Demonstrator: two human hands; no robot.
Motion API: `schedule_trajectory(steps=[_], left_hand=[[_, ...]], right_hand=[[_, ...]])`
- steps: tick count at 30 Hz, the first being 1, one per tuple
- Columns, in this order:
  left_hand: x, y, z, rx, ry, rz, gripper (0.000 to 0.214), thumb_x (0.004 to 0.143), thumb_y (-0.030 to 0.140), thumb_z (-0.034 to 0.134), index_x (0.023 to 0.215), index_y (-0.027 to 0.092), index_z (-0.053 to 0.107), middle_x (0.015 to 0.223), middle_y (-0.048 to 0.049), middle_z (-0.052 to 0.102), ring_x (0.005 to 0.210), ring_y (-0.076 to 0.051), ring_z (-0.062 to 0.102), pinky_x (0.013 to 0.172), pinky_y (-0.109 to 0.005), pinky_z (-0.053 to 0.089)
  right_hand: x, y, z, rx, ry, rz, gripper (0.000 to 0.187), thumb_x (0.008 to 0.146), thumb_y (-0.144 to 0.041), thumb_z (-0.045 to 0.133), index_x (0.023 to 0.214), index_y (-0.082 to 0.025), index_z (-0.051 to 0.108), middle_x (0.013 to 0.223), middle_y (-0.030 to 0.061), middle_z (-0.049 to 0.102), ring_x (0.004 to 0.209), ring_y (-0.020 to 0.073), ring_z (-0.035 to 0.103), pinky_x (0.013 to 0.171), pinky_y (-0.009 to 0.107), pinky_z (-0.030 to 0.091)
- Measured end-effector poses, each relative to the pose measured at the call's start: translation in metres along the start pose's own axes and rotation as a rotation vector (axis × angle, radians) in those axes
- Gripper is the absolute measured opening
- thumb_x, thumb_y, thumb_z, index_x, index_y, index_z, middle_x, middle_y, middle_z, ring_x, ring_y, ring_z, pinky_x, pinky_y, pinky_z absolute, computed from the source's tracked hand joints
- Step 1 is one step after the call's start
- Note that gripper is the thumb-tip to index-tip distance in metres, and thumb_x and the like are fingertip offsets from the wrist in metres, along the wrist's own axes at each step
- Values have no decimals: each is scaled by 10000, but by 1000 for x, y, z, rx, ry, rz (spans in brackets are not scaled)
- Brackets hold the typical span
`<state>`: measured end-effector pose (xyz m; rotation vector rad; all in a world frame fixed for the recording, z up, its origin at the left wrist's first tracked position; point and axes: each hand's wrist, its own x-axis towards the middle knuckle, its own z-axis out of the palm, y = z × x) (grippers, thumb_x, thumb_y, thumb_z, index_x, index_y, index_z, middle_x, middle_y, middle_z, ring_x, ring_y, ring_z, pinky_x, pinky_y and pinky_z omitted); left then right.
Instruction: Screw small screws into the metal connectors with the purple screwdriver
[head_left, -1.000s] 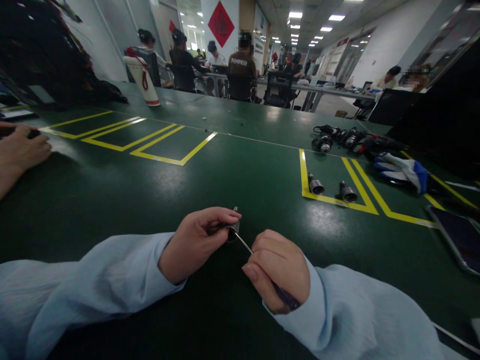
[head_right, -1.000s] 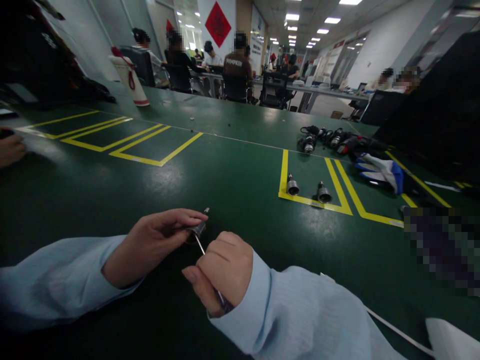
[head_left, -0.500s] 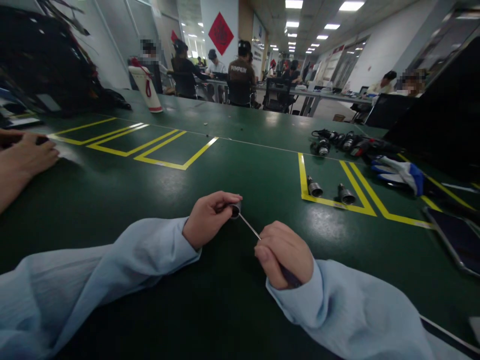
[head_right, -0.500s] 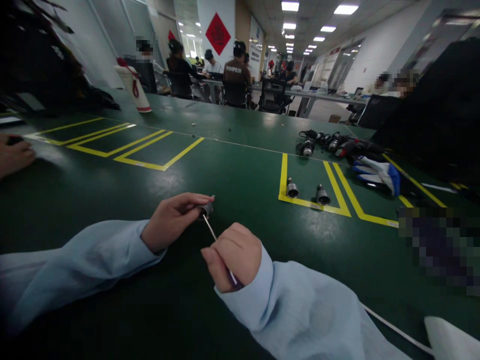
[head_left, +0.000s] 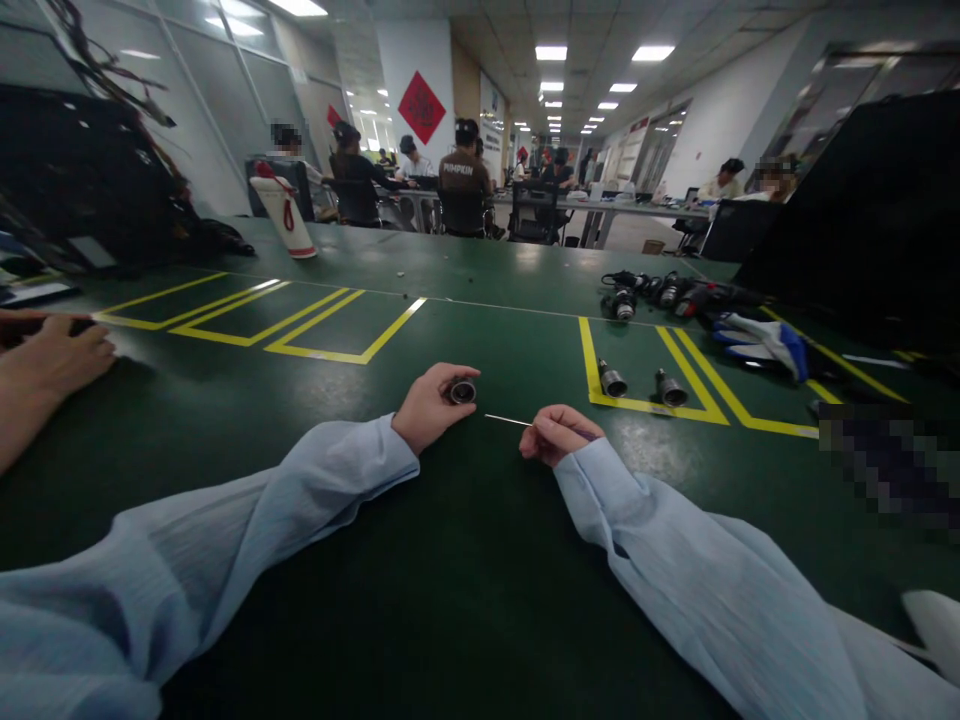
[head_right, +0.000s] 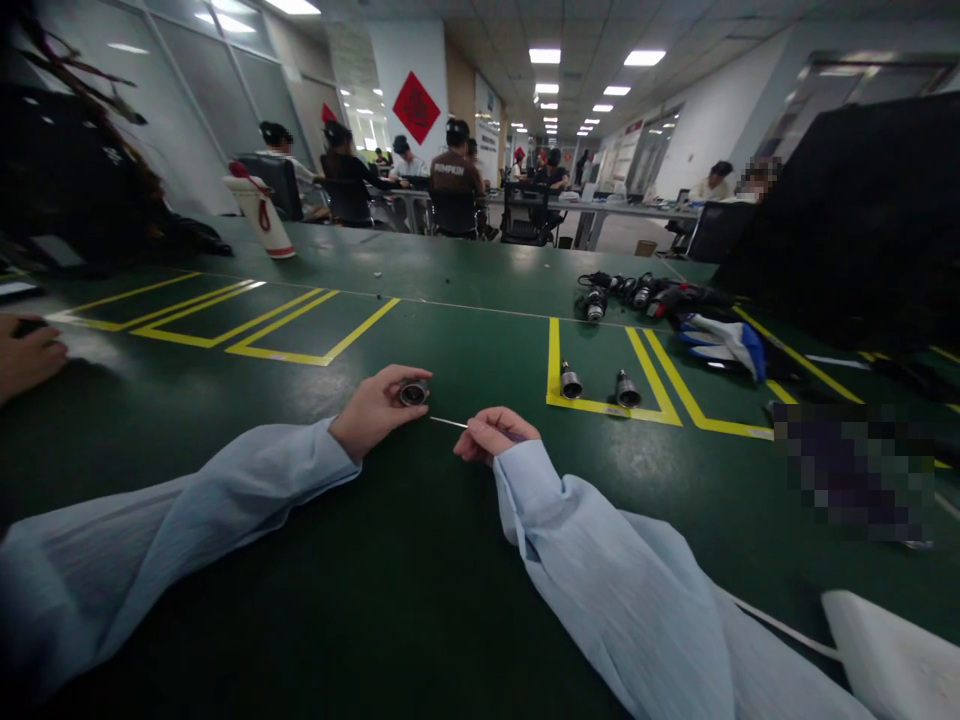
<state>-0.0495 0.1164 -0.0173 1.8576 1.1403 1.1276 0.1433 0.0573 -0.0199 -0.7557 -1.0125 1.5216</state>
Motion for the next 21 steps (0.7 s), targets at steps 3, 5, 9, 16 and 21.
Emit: schedule_trajectory(steps=[3,5,9,16,21], left_hand=[[6,3,-2,138,-24,101,416,611,290,664,992,148,578,987,-73,547,884,-180,550,776,-306,455],[9,6,-4,259,-39,184,389,629,334,652,969,155,592,968,-75,534,875,-187,532,738,-294,447],[15,10,-5,518,-128,351,351,655,399,626,902,152,590,902,-71,528,842,-197,504,732,-313,408],[25,5,2,604,-219,334,380,620,414,655,822,148,475,741,-12,523,665,-155,483,611,-278,380],[29,3,3,518,-244,278,329,605,361,668,747,158,451,668,28,485,581,-112,454,525,-220,343]], right_hand=[[2,-2,-2,49,-55,38,217,630,-358,654,672,-159,580,587,16,662,503,99,568,539,236,441],[5,-2,-3,66,-86,40,228,648,-377,628,680,-153,599,608,32,669,514,102,570,541,236,442],[12,-1,-5,67,-94,12,237,643,-387,624,668,-151,620,623,39,676,520,104,568,540,235,440],[20,-4,-4,-22,-26,-51,227,639,-384,642,611,-160,616,585,23,669,510,106,569,563,249,447],[21,-4,2,-135,-12,-121,254,662,-412,614,599,-165,612,589,22,664,531,105,561,569,246,443]])
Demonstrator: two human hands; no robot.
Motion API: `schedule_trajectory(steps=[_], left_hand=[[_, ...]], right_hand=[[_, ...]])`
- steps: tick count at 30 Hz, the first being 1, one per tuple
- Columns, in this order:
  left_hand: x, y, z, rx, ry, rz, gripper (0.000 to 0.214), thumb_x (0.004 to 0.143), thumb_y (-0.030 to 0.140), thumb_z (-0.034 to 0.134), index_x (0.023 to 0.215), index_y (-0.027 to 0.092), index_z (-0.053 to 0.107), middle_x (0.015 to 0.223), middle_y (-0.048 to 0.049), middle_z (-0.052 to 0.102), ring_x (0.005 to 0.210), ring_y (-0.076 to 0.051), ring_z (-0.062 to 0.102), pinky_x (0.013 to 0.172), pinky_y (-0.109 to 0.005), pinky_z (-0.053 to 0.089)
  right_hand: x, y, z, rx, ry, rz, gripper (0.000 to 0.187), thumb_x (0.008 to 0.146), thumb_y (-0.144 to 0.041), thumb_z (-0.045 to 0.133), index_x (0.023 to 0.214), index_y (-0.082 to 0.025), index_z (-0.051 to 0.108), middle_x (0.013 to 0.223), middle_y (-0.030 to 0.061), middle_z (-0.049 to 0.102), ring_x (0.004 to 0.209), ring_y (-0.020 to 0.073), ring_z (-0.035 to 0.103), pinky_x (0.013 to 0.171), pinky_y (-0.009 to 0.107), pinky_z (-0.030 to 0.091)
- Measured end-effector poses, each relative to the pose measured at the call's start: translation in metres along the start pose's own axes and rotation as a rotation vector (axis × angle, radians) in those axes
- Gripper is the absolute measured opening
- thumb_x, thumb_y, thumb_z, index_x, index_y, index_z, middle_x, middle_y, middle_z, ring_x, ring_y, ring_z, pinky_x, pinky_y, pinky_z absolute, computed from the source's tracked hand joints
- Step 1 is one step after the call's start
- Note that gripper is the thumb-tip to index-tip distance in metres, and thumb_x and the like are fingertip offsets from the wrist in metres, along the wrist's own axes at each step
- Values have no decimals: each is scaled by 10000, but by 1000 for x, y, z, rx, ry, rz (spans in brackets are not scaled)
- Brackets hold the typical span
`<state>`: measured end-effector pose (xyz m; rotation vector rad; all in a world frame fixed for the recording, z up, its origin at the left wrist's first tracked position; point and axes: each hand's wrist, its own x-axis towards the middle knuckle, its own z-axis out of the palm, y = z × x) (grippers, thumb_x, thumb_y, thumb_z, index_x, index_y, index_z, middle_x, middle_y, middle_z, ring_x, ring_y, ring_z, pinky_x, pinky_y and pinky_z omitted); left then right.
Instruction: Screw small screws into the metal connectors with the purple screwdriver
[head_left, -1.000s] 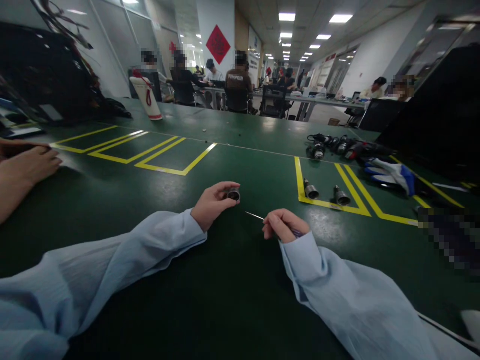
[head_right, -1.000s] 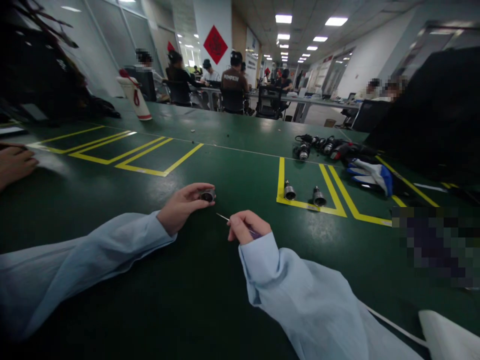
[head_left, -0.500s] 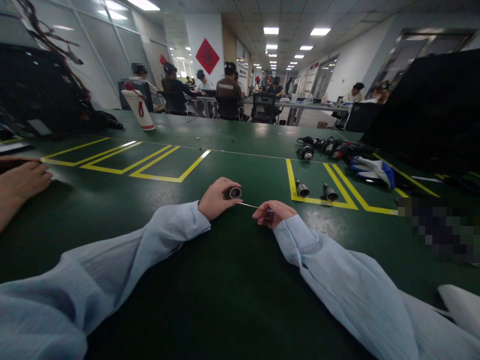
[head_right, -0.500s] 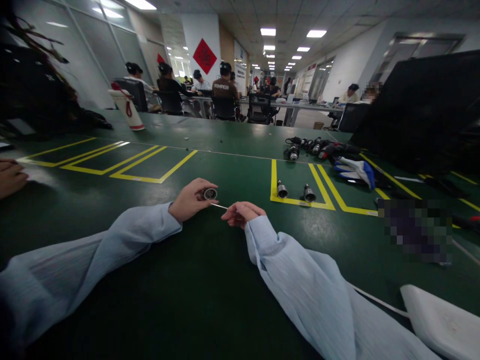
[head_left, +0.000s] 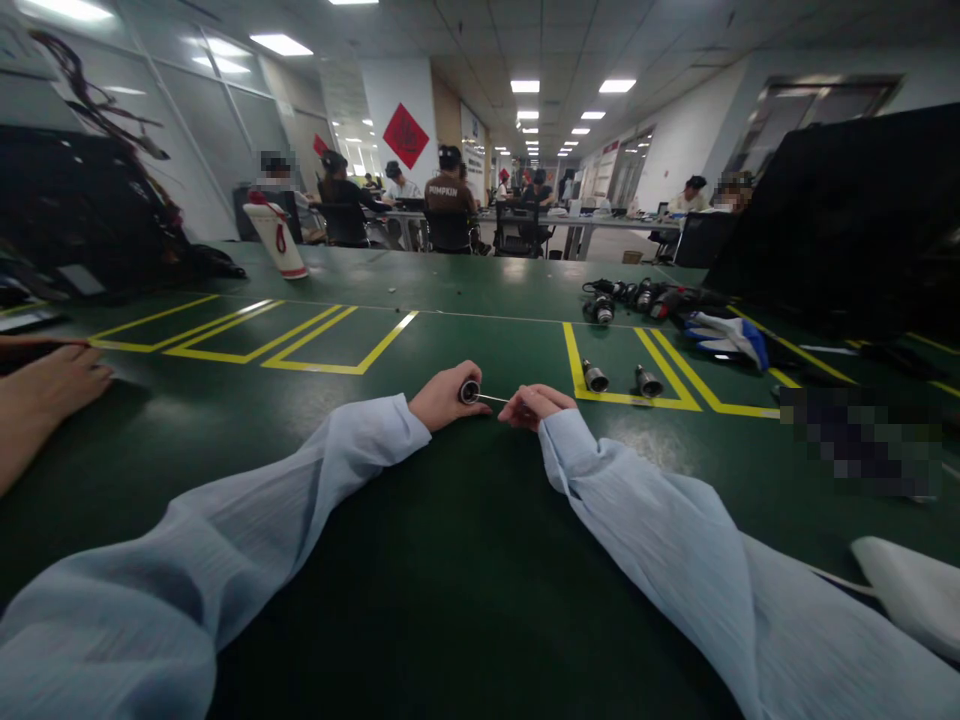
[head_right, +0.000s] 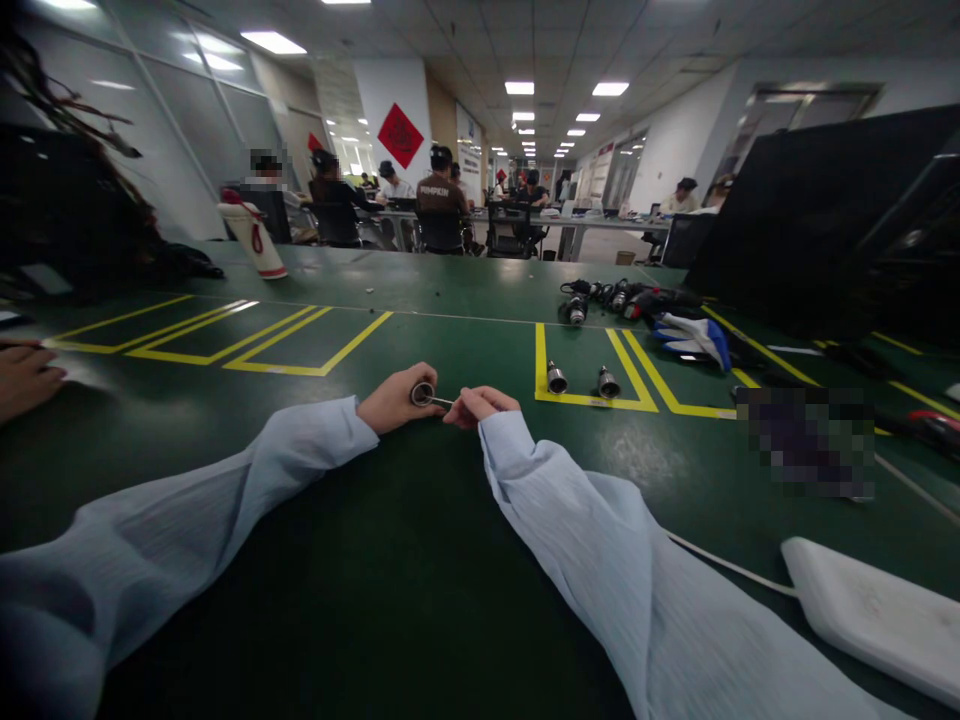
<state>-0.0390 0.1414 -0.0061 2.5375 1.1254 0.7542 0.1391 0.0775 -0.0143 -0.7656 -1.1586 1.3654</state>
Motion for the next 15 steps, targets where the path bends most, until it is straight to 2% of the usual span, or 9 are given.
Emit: schedule_trajectory(steps=[4,9,13,15], left_hand=[[0,-1,1,19,-15,60,245,655,349,618,654,149,476,618,23,484,576,-108,453,537,-219,346],[-2,0,2,74,-25,111,183,701,315,556,677,145,491,631,11,507,588,-113,477,547,-221,365],[-5,2,1,110,-23,163,138,715,278,529,687,149,489,650,5,514,606,-115,491,564,-222,382],[-5,3,0,117,-26,186,119,718,262,520,692,151,489,655,4,513,607,-113,494,563,-218,385]], right_hand=[[0,1,7,-206,24,-123,253,709,-396,561,606,-169,605,569,18,642,537,111,543,573,252,441],[1,5,15,-437,62,-264,230,748,-318,495,598,-169,587,562,14,616,580,127,558,609,258,446],[3,5,16,-660,62,-323,224,731,-291,482,588,-174,610,588,11,611,584,132,532,597,263,412],[5,2,16,-628,56,-307,220,708,-277,492,555,-179,616,576,8,612,584,132,536,596,260,412]])
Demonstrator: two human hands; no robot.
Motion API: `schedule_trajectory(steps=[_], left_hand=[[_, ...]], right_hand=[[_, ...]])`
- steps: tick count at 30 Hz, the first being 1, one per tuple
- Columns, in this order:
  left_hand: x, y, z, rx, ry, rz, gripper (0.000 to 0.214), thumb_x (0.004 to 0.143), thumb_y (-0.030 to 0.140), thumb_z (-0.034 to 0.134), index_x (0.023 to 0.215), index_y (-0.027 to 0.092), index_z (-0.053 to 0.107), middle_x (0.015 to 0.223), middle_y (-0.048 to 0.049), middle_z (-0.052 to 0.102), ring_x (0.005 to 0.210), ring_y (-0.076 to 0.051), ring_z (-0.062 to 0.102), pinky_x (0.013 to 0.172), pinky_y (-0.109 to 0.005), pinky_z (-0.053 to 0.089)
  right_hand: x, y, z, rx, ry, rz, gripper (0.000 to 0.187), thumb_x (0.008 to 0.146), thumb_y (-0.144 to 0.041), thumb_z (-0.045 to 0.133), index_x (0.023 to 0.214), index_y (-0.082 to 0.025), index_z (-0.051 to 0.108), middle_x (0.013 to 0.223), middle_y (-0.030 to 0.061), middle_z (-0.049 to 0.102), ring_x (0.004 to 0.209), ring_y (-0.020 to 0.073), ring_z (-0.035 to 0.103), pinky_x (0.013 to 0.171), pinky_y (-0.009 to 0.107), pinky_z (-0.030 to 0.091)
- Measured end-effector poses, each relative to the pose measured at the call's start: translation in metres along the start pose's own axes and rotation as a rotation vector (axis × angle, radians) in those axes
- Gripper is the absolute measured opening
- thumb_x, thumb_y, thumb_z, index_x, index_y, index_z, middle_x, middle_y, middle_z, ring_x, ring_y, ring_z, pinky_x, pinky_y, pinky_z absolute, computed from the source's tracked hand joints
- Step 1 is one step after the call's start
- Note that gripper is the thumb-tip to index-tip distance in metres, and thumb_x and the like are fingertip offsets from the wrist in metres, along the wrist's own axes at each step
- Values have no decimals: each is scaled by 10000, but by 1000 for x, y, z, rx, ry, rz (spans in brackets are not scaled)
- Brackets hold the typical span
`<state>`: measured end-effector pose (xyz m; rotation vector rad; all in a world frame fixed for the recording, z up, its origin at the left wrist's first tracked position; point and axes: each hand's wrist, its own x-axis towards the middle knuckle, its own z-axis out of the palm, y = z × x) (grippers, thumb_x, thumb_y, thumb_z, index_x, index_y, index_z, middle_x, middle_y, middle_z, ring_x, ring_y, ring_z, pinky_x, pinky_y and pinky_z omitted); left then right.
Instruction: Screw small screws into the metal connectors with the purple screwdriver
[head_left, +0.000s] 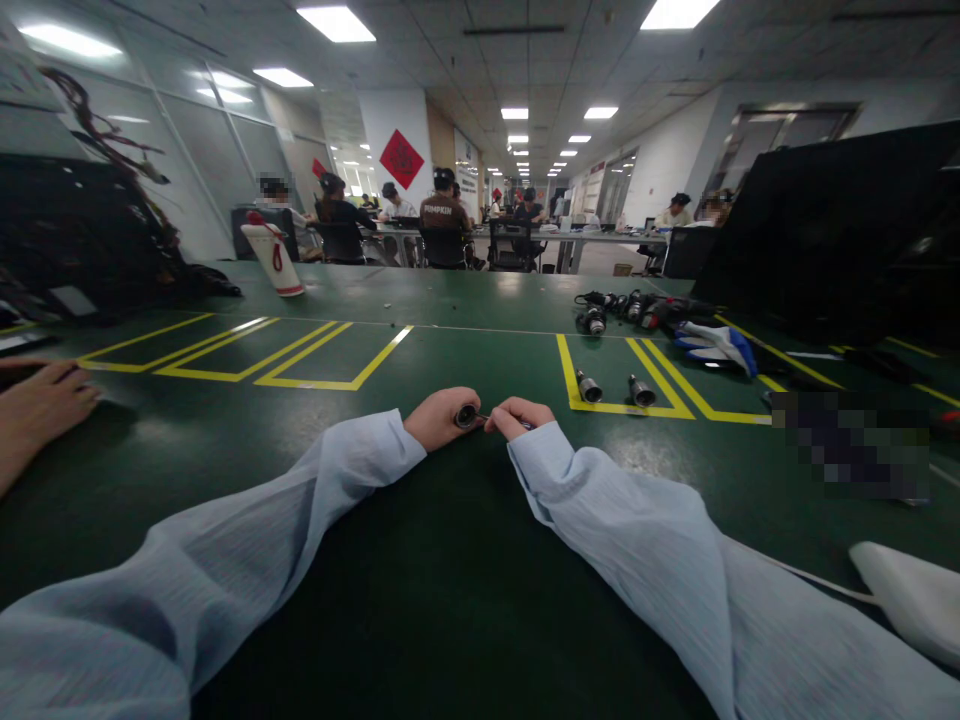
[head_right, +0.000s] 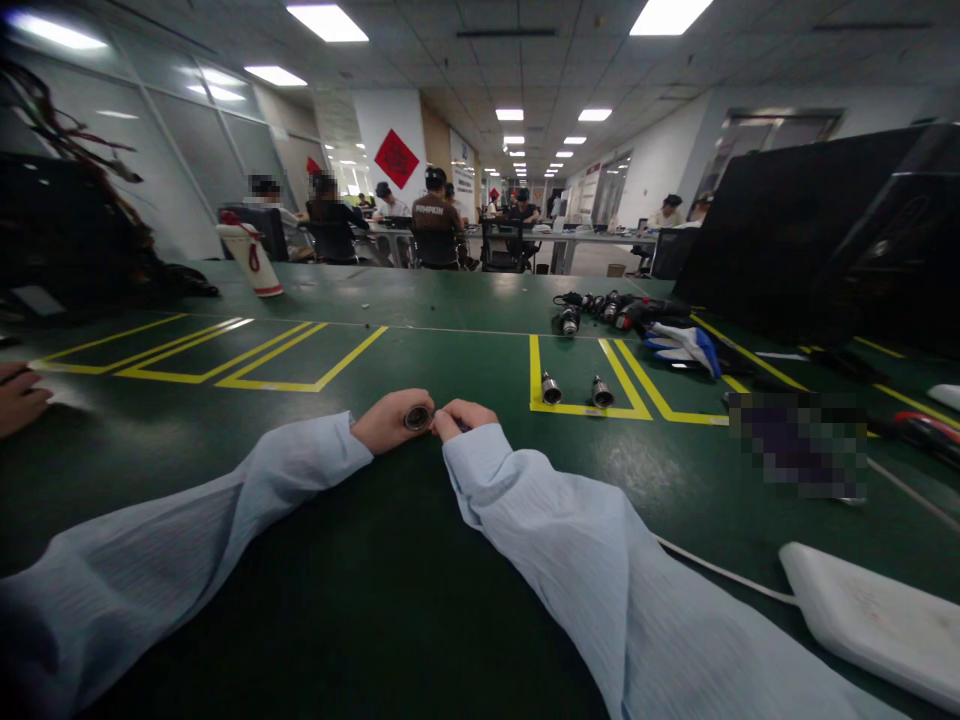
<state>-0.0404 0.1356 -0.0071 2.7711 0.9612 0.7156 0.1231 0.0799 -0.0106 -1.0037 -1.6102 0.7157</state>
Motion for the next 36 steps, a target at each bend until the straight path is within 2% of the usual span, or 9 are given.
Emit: schedule_trajectory(steps=[5,8,11,16,18,20,27,30,36], left_hand=[[-2,1,1,-5,19,33,91,728,228,503,682,152,484,642,7,502,585,-102,484,549,-206,380],[-2,2,3,-27,41,30,96,727,224,506,667,155,477,622,16,491,565,-95,472,539,-200,375],[-2,2,5,-36,37,29,97,724,221,509,661,155,475,617,18,495,562,-94,476,539,-198,376],[-2,2,5,58,-17,63,26,708,167,506,690,154,493,643,7,510,595,-108,492,559,-206,380],[-3,3,4,94,-40,87,5,705,150,500,703,154,496,654,3,511,608,-113,494,565,-210,381],[-4,4,4,102,-55,104,12,707,144,492,707,155,494,657,2,510,608,-114,492,564,-210,379],[-3,5,3,23,-26,114,38,714,168,491,677,160,485,625,11,498,571,-103,480,550,-206,375],[-3,4,4,-2,-5,77,56,720,183,495,669,161,487,624,12,505,568,-101,483,553,-205,380],[-3,5,4,52,-55,72,5,707,157,500,708,159,505,673,-3,535,629,-119,512,589,-217,392]], right_hand=[[6,9,-6,532,-75,308,198,653,-273,526,511,-169,617,522,6,625,508,109,544,543,238,437],[4,16,-8,663,-104,397,209,647,-314,531,529,-162,613,544,17,642,496,106,546,529,241,442],[-2,15,-8,601,-69,318,217,674,-330,524,556,-167,606,551,23,644,508,115,545,535,251,442],[-14,0,-5,20,47,-58,241,732,-266,478,573,-175,634,598,33,634,617,144,540,638,282,414],[-15,-3,-6,-79,31,-119,247,726,-239,468,563,-175,642,599,32,633,637,148,533,647,281,399],[-13,-2,-10,-16,-18,-84,251,716,-237,466,552,-172,644,595,29,638,636,143,539,647,273,403],[-2,16,-17,520,-136,358,200,653,-332,536,577,-168,622,582,26,660,581,132,574,577,261,434],[-4,15,-15,481,-112,310,217,670,-348,539,592,-163,621,604,36,664,594,136,576,584,264,441],[-11,4,-13,84,-60,17,246,723,-287,493,559,-183,644,608,28,648,648,157,567,678,299,428]])
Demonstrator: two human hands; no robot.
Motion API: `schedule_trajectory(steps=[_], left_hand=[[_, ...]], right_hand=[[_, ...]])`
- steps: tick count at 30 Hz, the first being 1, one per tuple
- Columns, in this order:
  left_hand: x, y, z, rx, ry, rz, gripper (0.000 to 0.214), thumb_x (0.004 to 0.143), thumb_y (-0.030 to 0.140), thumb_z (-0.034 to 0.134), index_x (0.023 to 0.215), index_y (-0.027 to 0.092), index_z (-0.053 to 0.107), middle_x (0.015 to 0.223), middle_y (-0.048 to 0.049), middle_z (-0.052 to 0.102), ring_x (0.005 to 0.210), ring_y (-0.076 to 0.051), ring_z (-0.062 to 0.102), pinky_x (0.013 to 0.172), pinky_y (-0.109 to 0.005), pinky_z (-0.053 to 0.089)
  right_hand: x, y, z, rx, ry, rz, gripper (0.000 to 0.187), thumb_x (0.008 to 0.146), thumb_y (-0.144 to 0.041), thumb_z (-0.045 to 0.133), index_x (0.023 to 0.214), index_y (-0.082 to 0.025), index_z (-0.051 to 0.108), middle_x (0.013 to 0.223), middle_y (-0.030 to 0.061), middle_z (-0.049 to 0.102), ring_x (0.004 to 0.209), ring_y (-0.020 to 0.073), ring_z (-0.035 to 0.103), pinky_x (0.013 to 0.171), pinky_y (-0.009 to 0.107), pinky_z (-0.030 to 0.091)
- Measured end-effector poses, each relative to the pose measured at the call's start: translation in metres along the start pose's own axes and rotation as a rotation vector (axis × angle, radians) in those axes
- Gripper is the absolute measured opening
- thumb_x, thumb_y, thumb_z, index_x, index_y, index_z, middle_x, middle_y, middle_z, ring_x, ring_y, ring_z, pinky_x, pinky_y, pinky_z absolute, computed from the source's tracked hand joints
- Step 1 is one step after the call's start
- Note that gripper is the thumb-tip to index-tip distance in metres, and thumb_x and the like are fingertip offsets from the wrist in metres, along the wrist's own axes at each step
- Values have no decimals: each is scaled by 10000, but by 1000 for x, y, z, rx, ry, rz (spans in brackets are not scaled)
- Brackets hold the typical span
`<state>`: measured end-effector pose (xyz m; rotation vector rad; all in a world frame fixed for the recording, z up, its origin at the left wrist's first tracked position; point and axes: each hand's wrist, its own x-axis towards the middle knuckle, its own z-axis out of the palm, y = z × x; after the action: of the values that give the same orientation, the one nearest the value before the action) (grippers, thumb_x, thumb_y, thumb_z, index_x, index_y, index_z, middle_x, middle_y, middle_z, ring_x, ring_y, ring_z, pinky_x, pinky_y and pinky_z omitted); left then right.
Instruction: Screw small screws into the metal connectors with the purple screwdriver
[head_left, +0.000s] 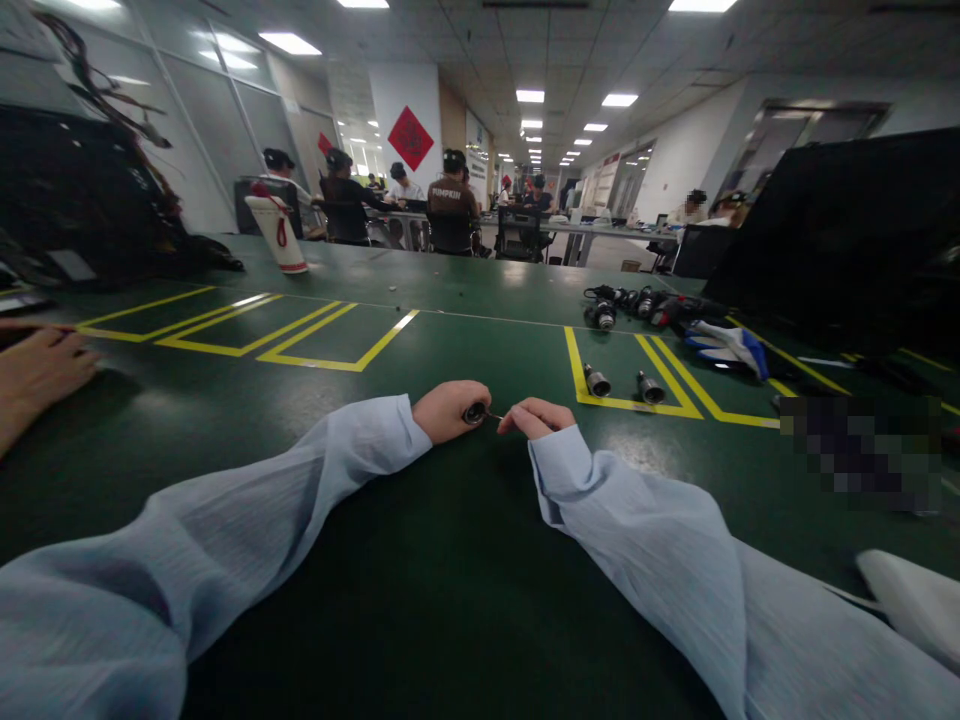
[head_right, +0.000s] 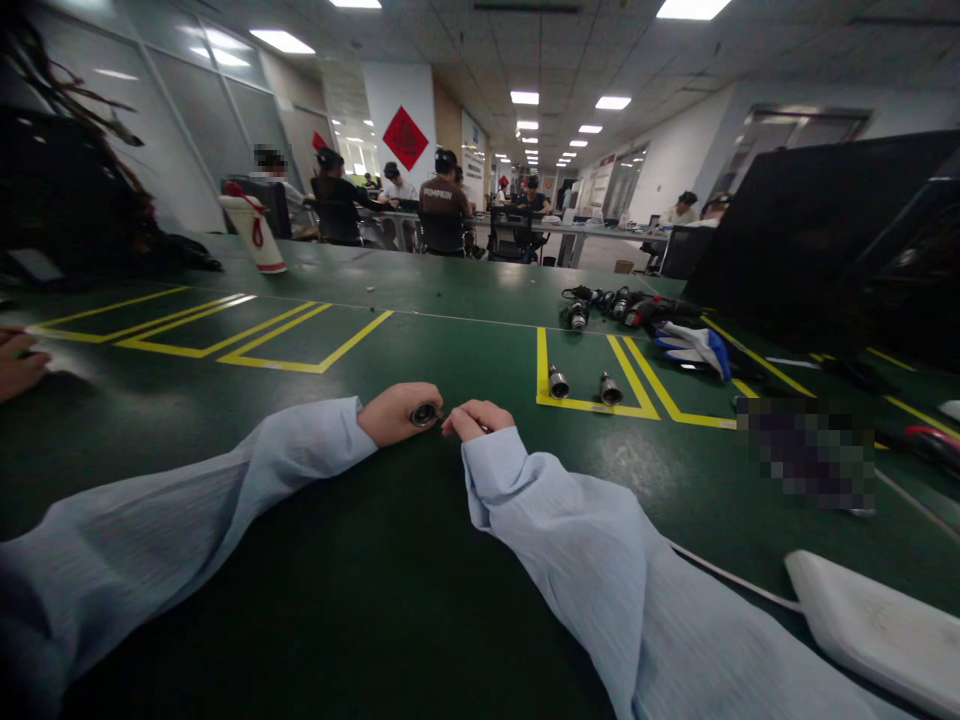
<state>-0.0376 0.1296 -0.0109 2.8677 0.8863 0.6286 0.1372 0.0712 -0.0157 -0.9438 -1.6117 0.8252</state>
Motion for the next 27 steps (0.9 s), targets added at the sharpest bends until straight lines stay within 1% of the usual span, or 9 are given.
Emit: schedule_trajectory(steps=[2,7,10,13,17,19,21,25,27], left_hand=[[0,0,0,15,-15,14,25,702,141,495,714,160,506,681,-5,538,639,-122,513,595,-218,392],[0,-1,1,5,3,42,33,696,128,490,700,158,500,664,-1,525,622,-118,503,592,-218,389],[0,-2,1,-10,22,38,20,700,141,492,690,157,498,650,3,520,603,-114,501,579,-218,387],[0,-1,0,-2,22,24,22,706,148,494,687,157,501,646,2,524,602,-115,505,575,-218,389],[-1,2,-1,47,-1,6,27,697,132,497,701,157,507,667,-6,536,626,-126,514,586,-226,397],[-1,3,-1,54,-17,20,39,693,125,497,708,159,508,676,-8,538,640,-130,517,596,-229,401],[-1,3,-2,43,-24,44,49,690,117,495,709,161,506,678,-8,538,646,-129,517,603,-229,402],[-2,1,-2,15,9,55,36,692,125,493,699,159,500,666,-4,533,621,-119,509,592,-222,398],[-2,-1,-1,7,36,46,19,697,141,494,689,157,499,655,-1,529,607,-115,505,583,-219,395]], right_hand=[[0,-1,-1,21,-10,16,243,717,-273,491,554,-179,645,594,26,647,631,156,569,664,296,426],[6,6,-4,397,-36,292,196,669,-294,538,568,-155,631,557,32,648,567,138,574,588,274,436],[8,11,-4,494,-32,381,193,636,-318,574,560,-147,623,554,37,648,557,134,572,569,269,438],[6,10,-2,435,-1,312,212,658,-337,556,565,-158,623,564,36,650,558,132,566,568,266,440],[0,2,0,178,7,116,219,702,-310,522,570,-177,634,572,30,647,594,142,572,616,278,449],[-1,0,1,107,-7,74,221,707,-296,515,562,-181,636,567,26,644,595,143,571,626,281,450],[-1,0,-1,157,-23,112,217,700,-293,515,559,-176,632,554,23,642,582,140,570,612,277,449],[5,8,-4,439,-44,304,208,654,-322,546,550,-158,619,534,24,642,523,122,552,545,255,434],[7,11,-4,516,-50,357,213,630,-342,568,545,-154,620,533,26,644,507,118,546,524,249,429]])
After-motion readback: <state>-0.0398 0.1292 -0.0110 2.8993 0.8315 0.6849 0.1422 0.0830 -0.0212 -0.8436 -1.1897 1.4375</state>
